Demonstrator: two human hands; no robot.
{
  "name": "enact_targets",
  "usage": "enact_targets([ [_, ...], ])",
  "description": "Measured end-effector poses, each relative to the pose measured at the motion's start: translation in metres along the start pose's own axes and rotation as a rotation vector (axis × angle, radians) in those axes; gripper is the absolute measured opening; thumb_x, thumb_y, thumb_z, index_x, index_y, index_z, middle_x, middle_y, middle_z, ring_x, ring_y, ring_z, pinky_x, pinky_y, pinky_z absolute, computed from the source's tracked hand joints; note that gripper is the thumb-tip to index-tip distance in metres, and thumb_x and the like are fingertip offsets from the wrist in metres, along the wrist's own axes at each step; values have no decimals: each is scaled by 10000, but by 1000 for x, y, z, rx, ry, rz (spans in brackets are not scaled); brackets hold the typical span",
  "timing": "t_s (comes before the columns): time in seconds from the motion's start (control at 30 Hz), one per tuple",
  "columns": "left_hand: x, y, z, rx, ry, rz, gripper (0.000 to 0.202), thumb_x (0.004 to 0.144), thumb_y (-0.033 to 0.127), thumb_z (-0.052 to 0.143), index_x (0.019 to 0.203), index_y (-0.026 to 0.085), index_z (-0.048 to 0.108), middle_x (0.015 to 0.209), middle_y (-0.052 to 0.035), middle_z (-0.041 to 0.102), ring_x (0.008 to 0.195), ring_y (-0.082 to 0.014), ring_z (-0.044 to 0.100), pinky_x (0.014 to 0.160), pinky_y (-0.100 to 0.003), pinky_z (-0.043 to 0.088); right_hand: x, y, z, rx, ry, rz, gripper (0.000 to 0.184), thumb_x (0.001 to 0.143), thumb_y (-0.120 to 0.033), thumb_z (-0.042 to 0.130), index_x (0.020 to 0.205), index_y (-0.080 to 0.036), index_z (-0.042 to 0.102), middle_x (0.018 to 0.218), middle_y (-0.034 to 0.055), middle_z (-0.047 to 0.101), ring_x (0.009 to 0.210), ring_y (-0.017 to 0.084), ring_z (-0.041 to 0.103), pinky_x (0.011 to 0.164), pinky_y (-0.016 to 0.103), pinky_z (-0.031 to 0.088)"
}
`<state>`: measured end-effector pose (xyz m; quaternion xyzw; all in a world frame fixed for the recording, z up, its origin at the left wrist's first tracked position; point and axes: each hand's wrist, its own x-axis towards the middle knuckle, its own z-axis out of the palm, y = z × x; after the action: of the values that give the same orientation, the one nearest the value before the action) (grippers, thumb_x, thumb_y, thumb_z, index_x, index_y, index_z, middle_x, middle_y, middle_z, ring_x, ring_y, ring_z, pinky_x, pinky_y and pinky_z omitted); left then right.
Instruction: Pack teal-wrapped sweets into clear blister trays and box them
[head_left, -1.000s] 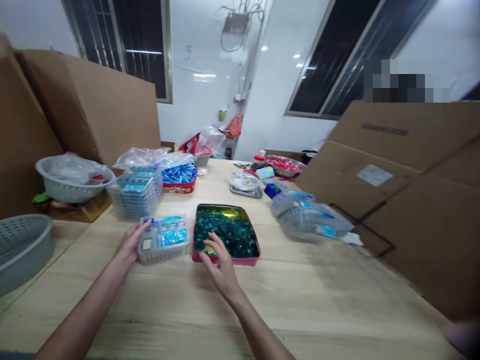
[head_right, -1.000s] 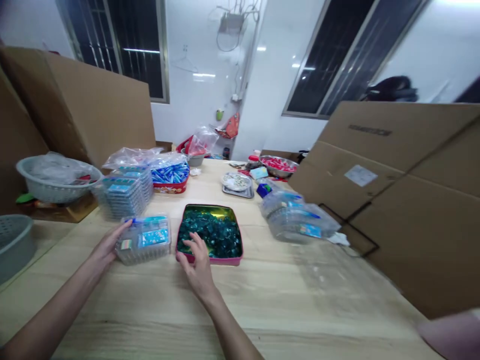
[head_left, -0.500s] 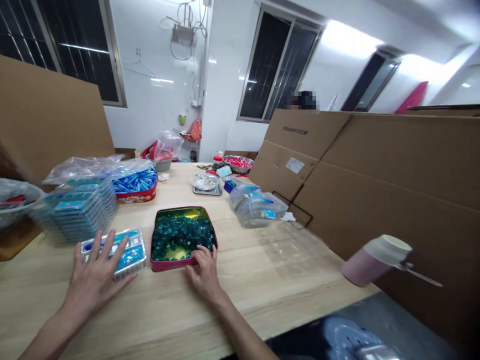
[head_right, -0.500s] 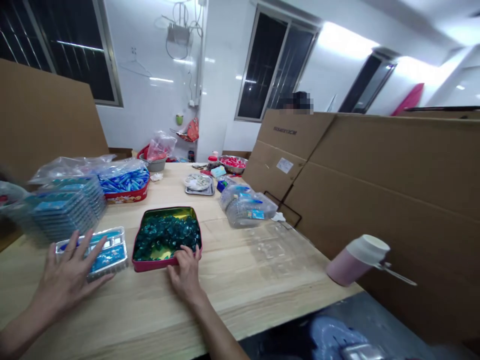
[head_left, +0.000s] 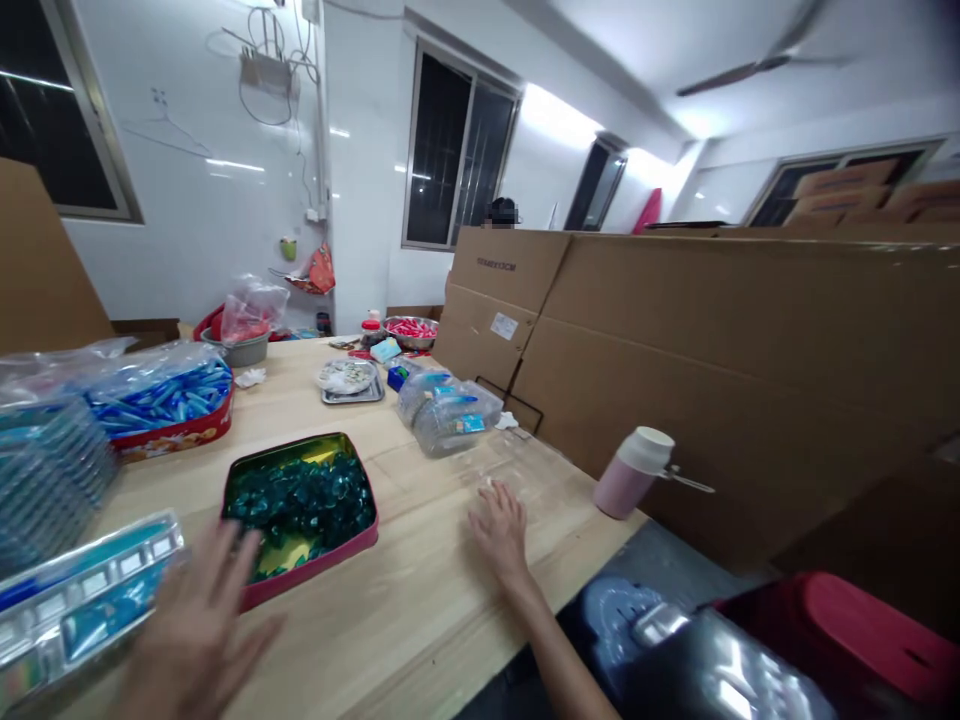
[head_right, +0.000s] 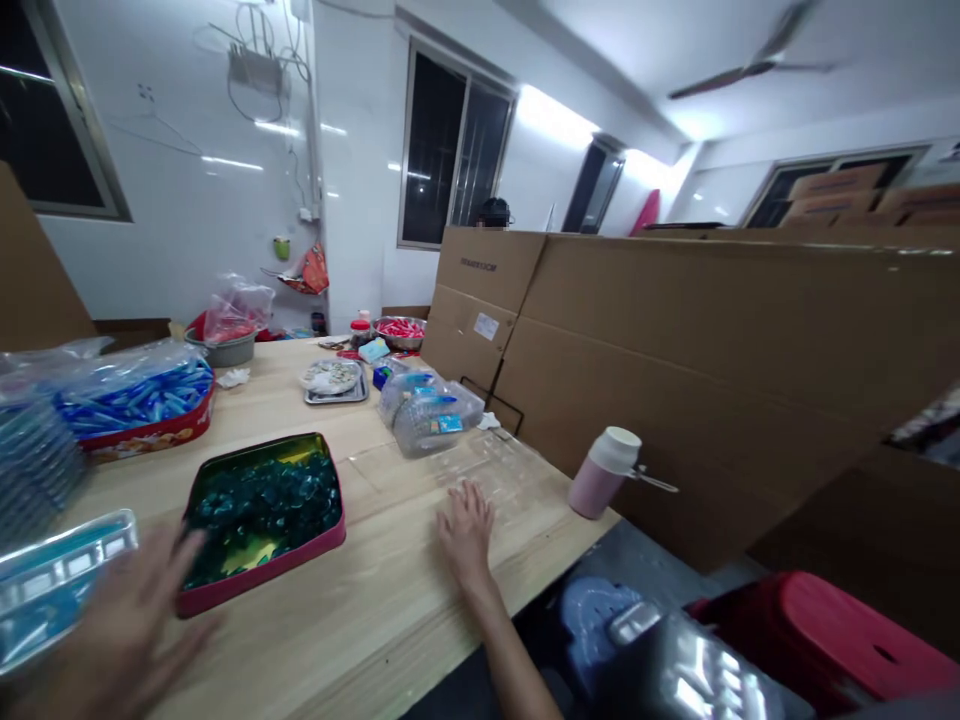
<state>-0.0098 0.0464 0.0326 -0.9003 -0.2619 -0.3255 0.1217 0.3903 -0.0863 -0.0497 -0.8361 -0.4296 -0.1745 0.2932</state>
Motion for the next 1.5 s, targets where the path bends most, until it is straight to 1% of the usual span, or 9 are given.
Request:
enact_targets([
  [0.1, 36, 84, 42, -180, -200, 163, 657, 835, 519, 494, 1386, 186, 365, 1423, -143, 418, 1316, -308, 371, 1047, -456, 354, 7, 27, -9, -116, -72, -59, 255, 764, -124, 497, 964, -174, 648, 1174, 150, 608, 1146, 316, 494, 1004, 567, 269],
  [0.2, 78, 139, 90, -338, -502, 63, 651, 836, 530, 466, 1344, 125, 431, 1456, -196, 340, 1350, -337, 302, 1061, -467, 328, 17, 36, -12, -167, -54, -118, 216, 738, -60, 476, 778, -170, 658, 1070, 147, 644, 1054, 300, 540, 972, 536, 313],
  [0.43, 132, 164, 156, -450, -768, -121, 772, 838, 496, 421, 1416, 8, 265, 1497, -250, 193, 1401, -363, 104, 1119, -515, 124, 20, 36, -32, -50, 102, -325, 218, 823, -101, 425, 748, -184, 611, 1097, 124, 646, 1111, 283, 516, 977, 551, 317],
  [0.57, 103, 176, 131, -475, -729, -29, 731, 845, 510, 419, 1388, 28, 330, 1439, -238, 341, 1360, -347, 250, 1124, -505, 118, -16, 15, -47, 69, 123, -447, 159, 865, -180, 417, 828, -192, 571, 1115, 133, 633, 1164, 278, 502, 1016, 559, 292],
  [0.73, 16, 177, 79, -423, -572, 182, 728, 867, 584, 371, 1368, 56, 353, 1372, -214, 450, 1301, -320, 357, 1111, -516, 175, -81, -4, -36, 124, 31, -619, 124, 852, -212, 445, 887, -214, 564, 1135, 128, 643, 1141, 308, 542, 999, 565, 301],
  [0.93, -108, 147, 56, -32, -83, 171, 231, 879, 147, 459, 1060, 129, 600, 1055, -101, 693, 1080, -237, 594, 1117, -530, 206, -130, -34, -9, 236, -125, -802, 76, 814, -253, 511, 821, -261, 586, 1096, 80, 678, 1051, 324, 609, 915, 527, 400],
  [1.03, -146, 121, 35, 66, -46, 128, 262, 890, 144, 441, 1095, 129, 604, 1095, -101, 684, 1149, -239, 556, 1140, -545, 130, -143, -71, -8, 334, -169, -792, 89, 795, -233, 554, 862, -260, 606, 1112, 82, 671, 1076, 330, 598, 860, 499, 460],
  [1.27, -153, 87, 7, 116, -55, 142, 299, 909, 195, 419, 1127, 139, 615, 1149, -67, 665, 1175, -228, 534, 1165, -474, 90, -142, -139, -22, 564, -248, -703, 133, 818, -184, 523, 865, -266, 618, 1038, 59, 687, 1073, 284, 598, 922, 490, 442],
  [1.5, -142, 91, 7, 137, 27, 121, 305, 901, 108, 378, 1015, 166, 655, 1009, -43, 707, 1018, -188, 622, 1166, -488, 89, -22, -174, -4, 620, -266, -528, 117, 845, -213, 501, 847, -220, 618, 1025, 96, 656, 964, 250, 607, 848, 420, 471],
])
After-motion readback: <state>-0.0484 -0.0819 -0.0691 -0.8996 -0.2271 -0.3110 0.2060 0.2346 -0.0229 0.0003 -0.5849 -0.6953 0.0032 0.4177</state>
